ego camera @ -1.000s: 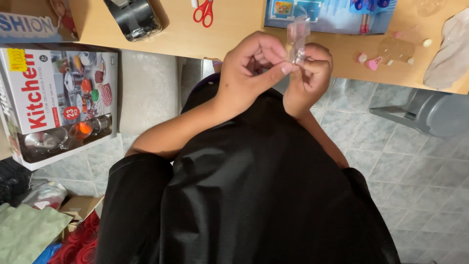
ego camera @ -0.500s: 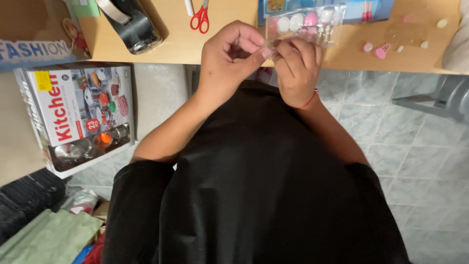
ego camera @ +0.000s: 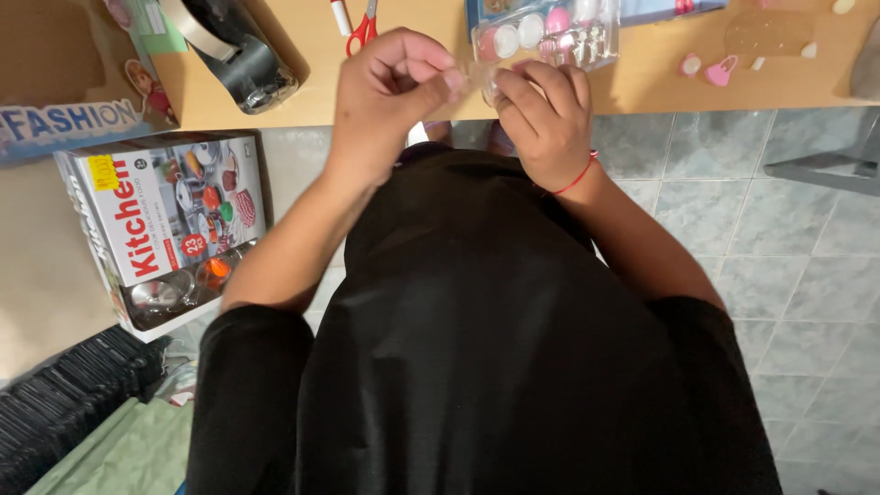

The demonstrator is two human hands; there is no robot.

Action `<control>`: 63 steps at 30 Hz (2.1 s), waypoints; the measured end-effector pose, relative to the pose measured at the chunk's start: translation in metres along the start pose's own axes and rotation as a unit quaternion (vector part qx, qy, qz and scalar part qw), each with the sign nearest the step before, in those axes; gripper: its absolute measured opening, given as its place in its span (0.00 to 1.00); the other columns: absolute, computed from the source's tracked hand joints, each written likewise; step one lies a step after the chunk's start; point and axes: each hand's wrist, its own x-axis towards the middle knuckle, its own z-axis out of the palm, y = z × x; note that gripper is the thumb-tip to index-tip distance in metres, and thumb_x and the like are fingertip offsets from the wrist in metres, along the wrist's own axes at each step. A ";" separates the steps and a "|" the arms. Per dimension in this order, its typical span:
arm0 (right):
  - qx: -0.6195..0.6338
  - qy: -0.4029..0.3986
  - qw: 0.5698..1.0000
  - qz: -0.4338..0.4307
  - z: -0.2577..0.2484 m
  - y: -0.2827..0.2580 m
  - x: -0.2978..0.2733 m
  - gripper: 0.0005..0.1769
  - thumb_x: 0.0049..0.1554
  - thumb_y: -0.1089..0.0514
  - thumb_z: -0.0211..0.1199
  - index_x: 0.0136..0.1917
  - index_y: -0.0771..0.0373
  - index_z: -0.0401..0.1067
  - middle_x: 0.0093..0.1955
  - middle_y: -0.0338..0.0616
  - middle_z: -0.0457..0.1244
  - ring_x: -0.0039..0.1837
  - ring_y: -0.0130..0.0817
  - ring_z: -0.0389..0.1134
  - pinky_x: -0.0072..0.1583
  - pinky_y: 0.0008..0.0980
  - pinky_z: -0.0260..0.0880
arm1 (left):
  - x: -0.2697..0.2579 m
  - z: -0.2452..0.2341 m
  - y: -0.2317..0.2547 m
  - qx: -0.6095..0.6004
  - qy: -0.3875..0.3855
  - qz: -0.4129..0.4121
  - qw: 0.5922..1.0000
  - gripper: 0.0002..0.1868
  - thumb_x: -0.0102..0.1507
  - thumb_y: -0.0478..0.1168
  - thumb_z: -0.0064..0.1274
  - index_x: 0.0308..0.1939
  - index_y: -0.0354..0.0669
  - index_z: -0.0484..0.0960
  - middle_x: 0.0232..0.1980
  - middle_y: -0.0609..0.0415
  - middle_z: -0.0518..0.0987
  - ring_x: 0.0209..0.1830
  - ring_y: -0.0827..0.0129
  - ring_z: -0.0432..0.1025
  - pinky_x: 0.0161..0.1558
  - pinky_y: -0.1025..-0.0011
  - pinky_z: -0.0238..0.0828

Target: The person removes plastic packaging and small components from a toy vanity or makeup set by hand, using a tape dispenser to cut pieces of tape.

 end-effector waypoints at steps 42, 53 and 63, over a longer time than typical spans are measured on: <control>0.128 -0.213 0.946 0.209 0.115 0.012 -0.085 0.30 0.47 0.73 0.69 0.63 0.64 0.74 0.54 0.48 0.58 0.55 0.50 0.56 0.53 0.46 0.64 | 0.034 -0.031 -0.136 0.336 -0.016 0.022 0.942 0.05 0.60 0.33 0.57 0.35 0.50 0.83 0.34 0.65 0.84 0.32 0.77 0.77 0.37 0.75 0.72; 0.098 -0.199 0.919 0.326 0.122 0.008 -0.086 0.07 0.58 0.57 0.61 0.49 0.60 0.71 0.50 0.46 0.61 0.50 0.52 0.62 0.47 0.49 0.61 | 0.049 0.000 -0.149 0.435 -0.040 0.081 0.896 0.03 0.55 0.39 0.53 0.26 0.54 0.78 0.24 0.65 0.78 0.22 0.65 0.72 0.26 0.63 0.65; 0.146 -0.208 0.928 0.273 0.122 0.019 -0.098 0.03 0.58 0.59 0.75 0.44 0.56 0.82 0.53 0.46 0.65 0.58 0.54 0.65 0.61 0.55 0.67 | 0.036 -0.015 -0.067 0.354 -0.043 0.133 0.925 0.05 0.60 0.33 0.57 0.36 0.49 0.83 0.30 0.65 0.80 0.28 0.80 0.72 0.35 0.77 0.69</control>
